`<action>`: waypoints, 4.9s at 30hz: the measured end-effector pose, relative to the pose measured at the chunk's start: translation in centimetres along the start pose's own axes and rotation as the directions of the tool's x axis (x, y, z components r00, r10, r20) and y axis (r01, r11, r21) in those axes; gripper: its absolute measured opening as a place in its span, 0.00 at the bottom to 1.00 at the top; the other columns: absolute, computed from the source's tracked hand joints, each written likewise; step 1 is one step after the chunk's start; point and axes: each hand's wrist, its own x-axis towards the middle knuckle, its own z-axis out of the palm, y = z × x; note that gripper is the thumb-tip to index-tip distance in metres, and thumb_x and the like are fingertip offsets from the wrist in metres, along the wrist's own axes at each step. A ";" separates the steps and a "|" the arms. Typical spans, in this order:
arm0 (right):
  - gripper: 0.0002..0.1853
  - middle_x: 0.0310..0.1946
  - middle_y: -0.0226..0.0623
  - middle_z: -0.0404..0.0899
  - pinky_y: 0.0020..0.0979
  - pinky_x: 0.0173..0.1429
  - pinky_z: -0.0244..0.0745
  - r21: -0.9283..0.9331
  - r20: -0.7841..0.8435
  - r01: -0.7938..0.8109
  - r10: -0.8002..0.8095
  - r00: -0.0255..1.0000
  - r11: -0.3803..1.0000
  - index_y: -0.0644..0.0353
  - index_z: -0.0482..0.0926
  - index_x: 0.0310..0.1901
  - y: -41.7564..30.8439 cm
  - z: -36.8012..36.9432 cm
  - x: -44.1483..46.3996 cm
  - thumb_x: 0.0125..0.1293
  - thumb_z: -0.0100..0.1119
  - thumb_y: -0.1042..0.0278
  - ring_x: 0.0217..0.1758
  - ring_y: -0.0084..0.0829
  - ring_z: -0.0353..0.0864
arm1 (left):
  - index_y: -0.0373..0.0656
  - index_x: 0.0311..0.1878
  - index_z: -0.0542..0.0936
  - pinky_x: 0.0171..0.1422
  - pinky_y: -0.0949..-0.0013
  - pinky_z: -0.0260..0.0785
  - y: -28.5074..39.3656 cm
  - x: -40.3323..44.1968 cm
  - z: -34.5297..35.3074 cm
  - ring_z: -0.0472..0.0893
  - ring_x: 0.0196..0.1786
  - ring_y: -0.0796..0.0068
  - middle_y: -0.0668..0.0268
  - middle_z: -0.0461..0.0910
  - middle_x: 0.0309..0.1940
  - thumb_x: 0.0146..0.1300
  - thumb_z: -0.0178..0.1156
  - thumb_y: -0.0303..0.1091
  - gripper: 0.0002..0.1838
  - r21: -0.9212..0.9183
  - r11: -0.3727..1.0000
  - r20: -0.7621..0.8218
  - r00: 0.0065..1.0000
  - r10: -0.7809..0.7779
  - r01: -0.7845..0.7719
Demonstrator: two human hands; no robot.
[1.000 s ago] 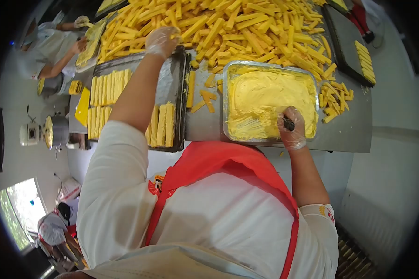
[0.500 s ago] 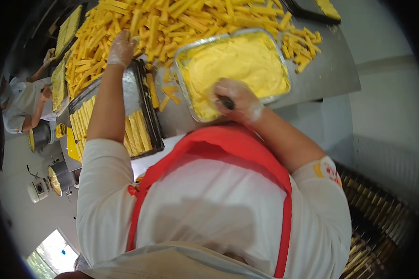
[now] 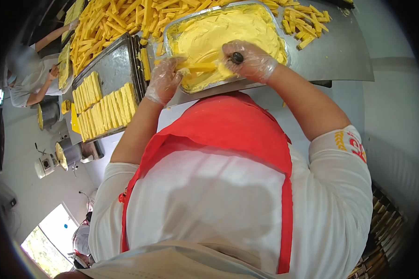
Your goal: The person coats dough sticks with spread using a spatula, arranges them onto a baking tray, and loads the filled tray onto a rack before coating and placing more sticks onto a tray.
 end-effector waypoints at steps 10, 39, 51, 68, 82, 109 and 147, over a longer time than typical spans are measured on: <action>0.09 0.27 0.25 0.66 0.25 0.34 0.65 0.539 -0.215 -0.025 0.166 0.962 0.842 0.61 0.73 0.32 -0.7 2.4 -0.1 0.66 0.64 0.69 0.29 0.19 0.63 | 0.36 0.47 0.81 0.46 0.66 0.75 3.9 -0.9 3.0 0.82 0.38 0.65 0.58 0.81 0.37 0.51 0.66 0.26 0.18 -0.361 0.886 -0.089 0.935 -0.342 0.290; 0.08 0.25 0.37 0.64 0.32 0.36 0.64 0.049 -0.298 -0.079 0.090 0.950 0.996 0.61 0.67 0.29 3.9 2.2 -1.1 0.60 0.56 0.80 0.29 0.32 0.65 | 0.39 0.28 0.78 0.40 0.54 0.73 -8.7 -6.6 -10.6 0.79 0.32 0.52 0.55 0.79 0.27 0.50 0.66 0.32 0.08 0.285 0.890 -0.679 0.730 -0.074 0.355; 0.08 0.25 0.44 0.65 0.42 0.37 0.65 -0.072 -0.292 -0.169 0.141 0.946 0.983 0.62 0.67 0.29 2.1 3.2 0.9 0.55 0.57 0.81 0.30 0.48 0.67 | 0.49 0.50 0.81 0.59 0.53 0.72 -22.4 -7.6 -18.0 0.79 0.54 0.53 0.57 0.81 0.47 0.63 0.60 0.40 0.13 0.405 0.603 -0.449 0.724 -0.524 0.687; 0.08 0.25 0.42 0.67 0.39 0.36 0.66 -0.220 -0.380 -0.294 0.196 0.904 0.930 0.59 0.67 0.29 -0.2 5.0 1.7 0.50 0.58 0.78 0.30 0.47 0.69 | 0.48 0.60 0.80 0.64 0.55 0.71 -27.1 17.4 -11.0 0.78 0.62 0.55 0.59 0.78 0.61 0.64 0.58 0.51 0.25 0.302 0.610 -0.117 0.663 -0.739 0.733; 0.08 0.26 0.45 0.69 0.39 0.36 0.68 -0.200 -0.296 -0.153 0.089 0.951 0.968 0.60 0.68 0.30 1.6 2.9 2.4 0.54 0.60 0.77 0.29 0.49 0.70 | 0.40 0.48 0.77 0.55 0.59 0.72 -17.8 5.3 -15.3 0.80 0.48 0.52 0.51 0.81 0.44 0.59 0.63 0.34 0.15 -0.094 0.941 -0.673 0.676 -0.301 0.326; 0.07 0.38 0.45 0.80 0.48 0.43 0.76 -0.395 -0.125 0.099 -0.160 0.979 0.913 0.58 0.78 0.40 5.1 -2.0 1.4 0.61 0.60 0.67 0.37 0.52 0.79 | 0.41 0.48 0.80 0.52 0.57 0.74 1.0 -3.9 3.0 0.82 0.45 0.54 0.55 0.82 0.43 0.57 0.67 0.34 0.16 0.111 0.980 -0.250 0.959 -0.132 0.164; 0.08 0.24 0.33 0.63 0.31 0.36 0.64 0.141 -0.289 -0.128 0.164 0.943 0.982 0.60 0.67 0.28 1.6 4.0 -0.1 0.59 0.56 0.81 0.28 0.30 0.62 | 0.37 0.34 0.80 0.41 0.59 0.72 -9.9 -7.9 -14.3 0.81 0.36 0.55 0.52 0.81 0.31 0.55 0.68 0.31 0.09 -0.068 0.747 -0.525 0.613 -0.590 0.661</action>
